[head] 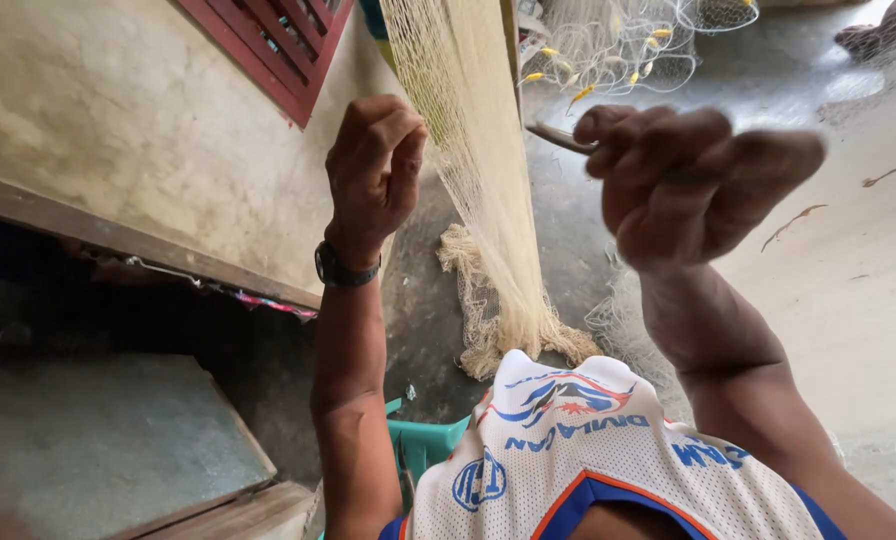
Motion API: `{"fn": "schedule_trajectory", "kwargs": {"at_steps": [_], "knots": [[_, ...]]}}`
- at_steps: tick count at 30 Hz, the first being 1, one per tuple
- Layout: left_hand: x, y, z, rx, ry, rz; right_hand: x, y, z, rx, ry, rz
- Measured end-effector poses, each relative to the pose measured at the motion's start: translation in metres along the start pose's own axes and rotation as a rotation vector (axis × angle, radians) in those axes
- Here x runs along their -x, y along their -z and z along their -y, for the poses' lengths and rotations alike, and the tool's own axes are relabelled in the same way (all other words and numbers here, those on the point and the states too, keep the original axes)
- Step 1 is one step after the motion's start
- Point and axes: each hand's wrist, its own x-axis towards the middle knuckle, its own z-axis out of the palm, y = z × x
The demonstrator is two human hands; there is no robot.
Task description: Repairing a fishing net by weaving a netting needle through the mesh to create knots.
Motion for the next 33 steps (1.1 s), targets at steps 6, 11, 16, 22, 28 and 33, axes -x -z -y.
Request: {"fn": "schedule_trajectory", "kwargs": {"at_steps": [6,11,16,22,28,33], "knots": [[0.008,0.011,-0.012,-0.152,0.009,0.056,0.013,0.012,-0.029,-0.038,-0.326,-0.147],[0.013,0.023,-0.016,-0.327,-0.081,0.102,0.027,0.04,-0.054,-0.132,-0.351,-0.447],[0.013,0.032,-0.024,-0.384,-0.075,0.118,0.027,0.052,-0.045,-0.233,-0.375,-0.554],[0.011,0.048,-0.031,-0.521,-0.076,0.262,0.009,0.067,-0.014,-0.29,-0.365,-0.421],[0.021,0.059,-0.038,-0.527,-0.083,0.262,0.013,0.116,-0.019,-0.366,-0.52,-0.415],[0.03,0.056,-0.036,-0.549,0.028,0.072,0.014,0.114,-0.026,-0.299,-0.349,-0.368]]}}
